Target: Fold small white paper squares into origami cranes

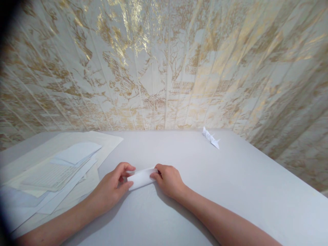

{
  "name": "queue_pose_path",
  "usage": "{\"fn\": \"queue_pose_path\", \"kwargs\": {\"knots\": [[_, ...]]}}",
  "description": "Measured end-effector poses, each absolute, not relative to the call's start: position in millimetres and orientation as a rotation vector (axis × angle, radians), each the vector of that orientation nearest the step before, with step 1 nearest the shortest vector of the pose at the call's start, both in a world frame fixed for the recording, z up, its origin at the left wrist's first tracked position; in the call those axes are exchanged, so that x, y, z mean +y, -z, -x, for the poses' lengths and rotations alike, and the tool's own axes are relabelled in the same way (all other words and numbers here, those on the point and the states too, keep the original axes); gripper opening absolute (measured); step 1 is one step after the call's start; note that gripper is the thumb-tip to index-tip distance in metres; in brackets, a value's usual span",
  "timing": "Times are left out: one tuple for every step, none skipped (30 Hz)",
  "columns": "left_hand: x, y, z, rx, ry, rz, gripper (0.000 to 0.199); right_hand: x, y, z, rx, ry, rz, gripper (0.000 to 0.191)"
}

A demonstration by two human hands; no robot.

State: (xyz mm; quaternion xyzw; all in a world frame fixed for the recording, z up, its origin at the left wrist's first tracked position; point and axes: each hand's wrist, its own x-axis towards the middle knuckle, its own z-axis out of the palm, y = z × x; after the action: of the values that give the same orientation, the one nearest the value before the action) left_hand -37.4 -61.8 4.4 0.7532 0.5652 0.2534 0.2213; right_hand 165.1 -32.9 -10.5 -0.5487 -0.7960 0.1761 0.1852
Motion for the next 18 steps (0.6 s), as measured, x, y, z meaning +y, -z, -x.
{"fn": "queue_pose_path", "kwargs": {"knots": [[-66, -3, 37, 1.546, -0.765, -2.202, 0.032, -33, 10, -164, -2.269, -0.451, 1.563, 0.017], [-70, -3, 35, 1.521, -0.761, -2.322, 0.038, -34, 10, -163, -2.296, -0.409, 1.573, 0.017], [-76, -3, 33, 1.469, -0.683, -2.415, 0.042, -34, 10, -163, -2.322, -0.372, 1.578, 0.016], [-82, -5, 30, 1.399, -0.55, -2.477, 0.047, -35, 9, -162, -2.347, -0.342, 1.581, 0.016], [-88, -7, 27, 1.337, -0.396, -2.496, 0.055, -35, 9, -162, -2.37, -0.318, 1.585, 0.015], [-93, -10, 24, 1.287, -0.248, -2.484, 0.065, -35, 9, -161, -2.39, -0.298, 1.591, 0.015], [-97, -13, 20, 1.254, -0.115, -2.455, 0.073, -35, 8, -161, -2.408, -0.282, 1.598, 0.014], [-100, -16, 17, 1.244, -0.039, -2.431, 0.078, -35, 8, -160, -2.423, -0.27, 1.606, 0.014], [-102, -19, 15, 1.246, 0.003, -2.409, 0.081, -34, 7, -159, -2.437, -0.261, 1.614, 0.014], [-102, -20, 13, 1.246, 0.039, -2.392, 0.083, -34, 6, -159, -2.448, -0.256, 1.62, 0.014], [-102, -22, 12, 1.252, 0.049, -2.379, 0.085, -33, 6, -158, -2.456, -0.254, 1.627, 0.014], [-101, -22, 12, 1.256, 0.052, -2.371, 0.085, -33, 5, -157, -2.463, -0.253, 1.634, 0.015], [-100, -22, 12, 1.257, 0.057, -2.364, 0.086, -33, 4, -157, -2.466, -0.253, 1.64, 0.015], [-99, -21, 12, 1.256, 0.062, -2.358, 0.086, -32, 4, -156, -2.468, -0.251, 1.645, 0.016], [-98, -20, 13, 1.255, 0.065, -2.355, 0.086, -32, 4, -156, -2.468, -0.247, 1.649, 0.016], [-98, -18, 13, 1.252, 0.066, -2.352, 0.085, -32, 4, -155, -2.466, -0.242, 1.65, 0.016], [-97, -17, 14, 1.252, 0.063, -2.351, 0.085, -32, 3, -155, -2.465, -0.238, 1.652, 0.016], [-97, -16, 14, 1.254, 0.051, -2.353, 0.084, -32, 3, -155, -2.464, -0.236, 1.653, 0.016]]}}
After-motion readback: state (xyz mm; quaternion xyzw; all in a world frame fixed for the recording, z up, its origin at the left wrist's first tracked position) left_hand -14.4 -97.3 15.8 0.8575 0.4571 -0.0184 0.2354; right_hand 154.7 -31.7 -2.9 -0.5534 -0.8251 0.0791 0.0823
